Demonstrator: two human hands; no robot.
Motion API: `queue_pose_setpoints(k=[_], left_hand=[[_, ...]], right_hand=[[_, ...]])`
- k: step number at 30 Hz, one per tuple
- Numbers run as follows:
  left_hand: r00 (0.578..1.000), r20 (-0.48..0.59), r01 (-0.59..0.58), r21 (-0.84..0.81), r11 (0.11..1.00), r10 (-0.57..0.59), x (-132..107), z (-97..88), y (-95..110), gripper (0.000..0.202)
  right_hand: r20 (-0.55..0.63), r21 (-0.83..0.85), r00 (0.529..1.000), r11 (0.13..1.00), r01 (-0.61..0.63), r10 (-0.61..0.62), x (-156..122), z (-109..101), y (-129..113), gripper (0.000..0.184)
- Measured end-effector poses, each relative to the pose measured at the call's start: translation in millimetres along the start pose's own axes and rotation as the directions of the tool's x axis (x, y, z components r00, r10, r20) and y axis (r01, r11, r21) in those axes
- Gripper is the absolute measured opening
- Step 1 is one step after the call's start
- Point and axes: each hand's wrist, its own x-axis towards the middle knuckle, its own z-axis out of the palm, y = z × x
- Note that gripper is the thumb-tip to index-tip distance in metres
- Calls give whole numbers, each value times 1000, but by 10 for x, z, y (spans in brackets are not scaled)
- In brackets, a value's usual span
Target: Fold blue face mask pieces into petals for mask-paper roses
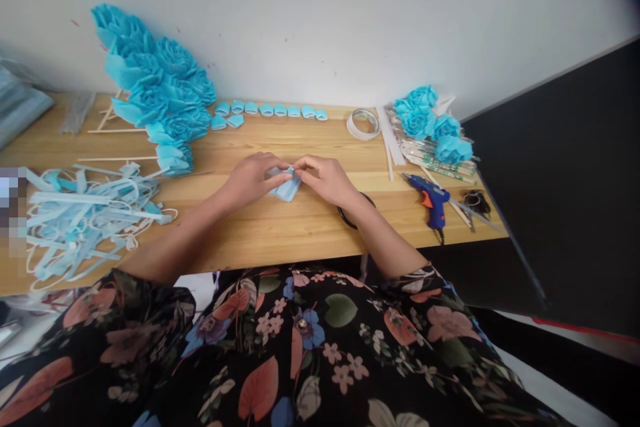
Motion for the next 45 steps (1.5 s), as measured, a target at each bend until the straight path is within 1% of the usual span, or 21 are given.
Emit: queue_pose_setpoints(k=[3,5,9,13,15,19,21,23,24,26,27,29,30,31,33,35,38,40,41,43,45], left_hand=[[998,-44,42,-76,996,-46,46,-17,5,33],[991,-77,95,-146,985,-107,80,-37,23,31],[967,-79,203,-345,916,-244,164,-64,63,30],[958,-79,202,-489,848,-274,235,-48,107,31],[955,-81,202,-531,823,-286,250,-30,130,32],[943,-100,206,-572,794,-317,232,-10,129,38],[928,-158,193,-573,797,-339,204,-17,98,45],[903,-206,194,-588,785,-378,175,-35,64,54],[895,-201,206,-606,768,-399,163,-45,53,58],[899,-101,256,-668,698,-426,148,-59,47,69],[909,-7,290,-708,644,-417,146,-60,55,75],[916,205,365,-781,506,-345,151,-45,83,85],[911,279,392,-811,433,-304,155,-30,100,87],[908,317,403,-838,368,-273,158,-14,115,86],[916,293,367,-887,279,-275,160,18,133,71],[916,198,294,-924,246,-350,155,39,129,57],[889,86,227,-936,270,-450,146,44,102,49],[879,40,204,-932,301,-474,145,44,91,48],[877,23,198,-927,318,-479,146,46,92,48],[875,-3,195,-914,356,-485,148,57,104,48],[879,-30,192,-891,411,-476,149,77,122,47]], right_hand=[[-38,152,999,988,-21,27,61,-28,13,19],[-48,258,997,965,-45,59,109,-47,9,22],[-90,428,989,901,-65,114,194,-77,-41,32],[-51,541,993,839,-60,103,256,-71,-57,39],[-60,540,992,840,-58,107,284,-64,-37,35],[-173,441,978,897,-25,113,321,-96,-18,27],[-255,331,964,943,11,78,317,-136,-40,24],[-346,172,938,983,63,0,294,-173,-71,21],[-383,85,922,992,92,-53,276,-186,-83,20],[-419,-69,891,984,164,-178,237,-193,-90,19],[-414,-132,879,971,199,-236,219,-188,-82,20],[-361,-232,869,935,268,-338,194,-164,-48,22],[-319,-270,865,912,309,-387,188,-148,-25,22],[-273,-300,859,887,351,-433,185,-133,-2,23],[-197,-334,836,837,434,-512,184,-108,38,23],[-164,-343,816,808,480,-554,181,-97,62,21],[-212,-302,833,845,441,-511,164,-111,79,19],[-290,-185,875,920,346,-388,151,-127,95,24],[-313,-89,900,953,290,-303,148,-130,108,31],[-281,131,949,975,182,-139,148,-116,142,49],[-165,299,985,949,95,-47,155,-66,177,64]])
